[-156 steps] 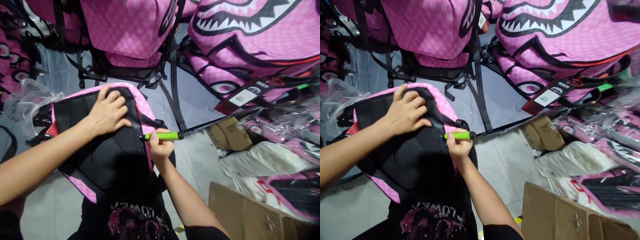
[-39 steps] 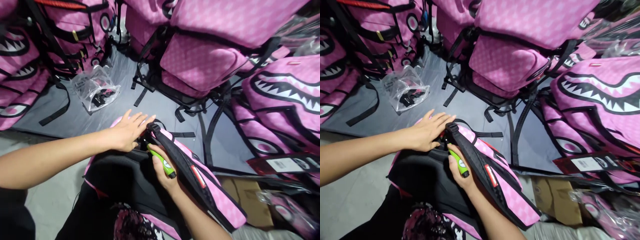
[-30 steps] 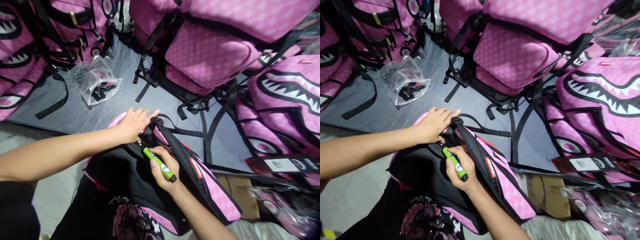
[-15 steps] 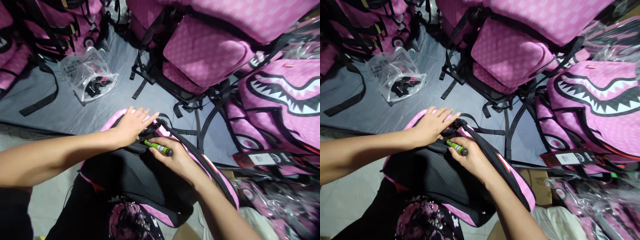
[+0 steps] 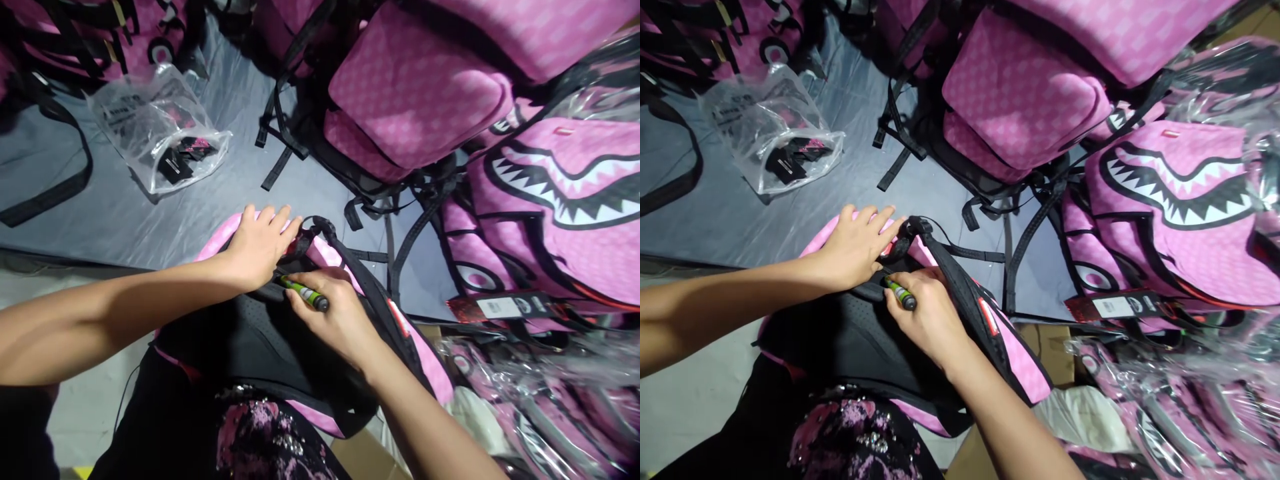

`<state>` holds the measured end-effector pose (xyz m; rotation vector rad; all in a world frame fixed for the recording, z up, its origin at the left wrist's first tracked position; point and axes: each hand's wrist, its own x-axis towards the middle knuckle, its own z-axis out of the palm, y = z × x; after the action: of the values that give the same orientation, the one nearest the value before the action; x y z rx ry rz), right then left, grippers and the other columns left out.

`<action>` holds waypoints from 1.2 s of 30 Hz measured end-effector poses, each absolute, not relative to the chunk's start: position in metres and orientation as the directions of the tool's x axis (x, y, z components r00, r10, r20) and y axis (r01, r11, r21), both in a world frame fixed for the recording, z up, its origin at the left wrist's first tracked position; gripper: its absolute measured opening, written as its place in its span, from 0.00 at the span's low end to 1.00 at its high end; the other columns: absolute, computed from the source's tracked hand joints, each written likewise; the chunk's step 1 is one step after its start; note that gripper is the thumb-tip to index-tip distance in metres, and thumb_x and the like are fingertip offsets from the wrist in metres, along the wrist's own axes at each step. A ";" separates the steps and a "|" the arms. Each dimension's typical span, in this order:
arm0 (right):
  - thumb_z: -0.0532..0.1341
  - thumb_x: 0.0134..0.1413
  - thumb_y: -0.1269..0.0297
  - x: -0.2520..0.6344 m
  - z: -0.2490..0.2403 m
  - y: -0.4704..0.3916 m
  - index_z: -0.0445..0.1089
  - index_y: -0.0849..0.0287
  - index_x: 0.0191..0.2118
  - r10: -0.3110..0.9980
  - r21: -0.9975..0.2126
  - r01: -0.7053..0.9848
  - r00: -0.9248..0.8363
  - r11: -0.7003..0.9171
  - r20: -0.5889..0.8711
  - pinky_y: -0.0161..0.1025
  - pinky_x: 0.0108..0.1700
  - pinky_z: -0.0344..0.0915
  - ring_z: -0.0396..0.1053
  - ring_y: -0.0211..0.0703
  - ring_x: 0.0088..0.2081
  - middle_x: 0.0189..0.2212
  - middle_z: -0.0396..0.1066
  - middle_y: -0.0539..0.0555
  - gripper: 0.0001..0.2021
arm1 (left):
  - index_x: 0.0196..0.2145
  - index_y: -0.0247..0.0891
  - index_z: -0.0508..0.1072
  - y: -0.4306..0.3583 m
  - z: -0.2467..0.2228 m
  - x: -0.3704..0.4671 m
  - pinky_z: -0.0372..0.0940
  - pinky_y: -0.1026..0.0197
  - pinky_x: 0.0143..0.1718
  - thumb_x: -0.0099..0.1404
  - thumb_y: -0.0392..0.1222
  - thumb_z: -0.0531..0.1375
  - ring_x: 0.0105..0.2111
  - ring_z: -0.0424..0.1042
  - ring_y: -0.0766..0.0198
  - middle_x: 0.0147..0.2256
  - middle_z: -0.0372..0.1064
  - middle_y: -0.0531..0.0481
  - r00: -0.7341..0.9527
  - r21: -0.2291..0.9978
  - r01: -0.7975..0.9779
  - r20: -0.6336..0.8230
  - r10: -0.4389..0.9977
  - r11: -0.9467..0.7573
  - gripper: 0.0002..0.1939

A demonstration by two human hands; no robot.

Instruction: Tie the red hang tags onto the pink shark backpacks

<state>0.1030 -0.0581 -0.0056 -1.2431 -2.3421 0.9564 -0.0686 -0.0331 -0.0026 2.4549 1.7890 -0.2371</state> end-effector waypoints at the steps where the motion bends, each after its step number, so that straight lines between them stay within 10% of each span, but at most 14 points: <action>1: 0.62 0.55 0.68 0.101 -0.005 -0.059 0.76 0.59 0.41 0.832 -0.681 0.627 -0.553 0.379 -0.045 0.41 0.43 0.72 0.76 0.44 0.37 0.37 0.78 0.55 0.08 | 0.68 0.40 0.49 -0.033 -0.003 -0.069 0.52 0.45 0.57 0.62 0.44 0.60 0.59 0.54 0.45 0.67 0.45 0.41 0.303 -0.009 0.951 -0.181 0.936 -0.309 0.40; 36: 0.62 0.55 0.64 0.089 -0.014 -0.078 0.72 0.57 0.42 0.949 -0.729 0.679 -0.281 0.089 -0.146 0.37 0.39 0.71 0.74 0.40 0.35 0.36 0.77 0.52 0.09 | 0.67 0.44 0.49 -0.032 -0.013 -0.074 0.44 0.42 0.61 0.68 0.49 0.56 0.62 0.51 0.44 0.65 0.49 0.44 0.289 0.177 0.950 -0.173 0.942 -0.259 0.34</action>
<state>0.0891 -0.0781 -0.0142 -1.6050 -2.0105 1.0175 -0.0740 -0.0319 -0.0130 2.3128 1.7382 -0.0464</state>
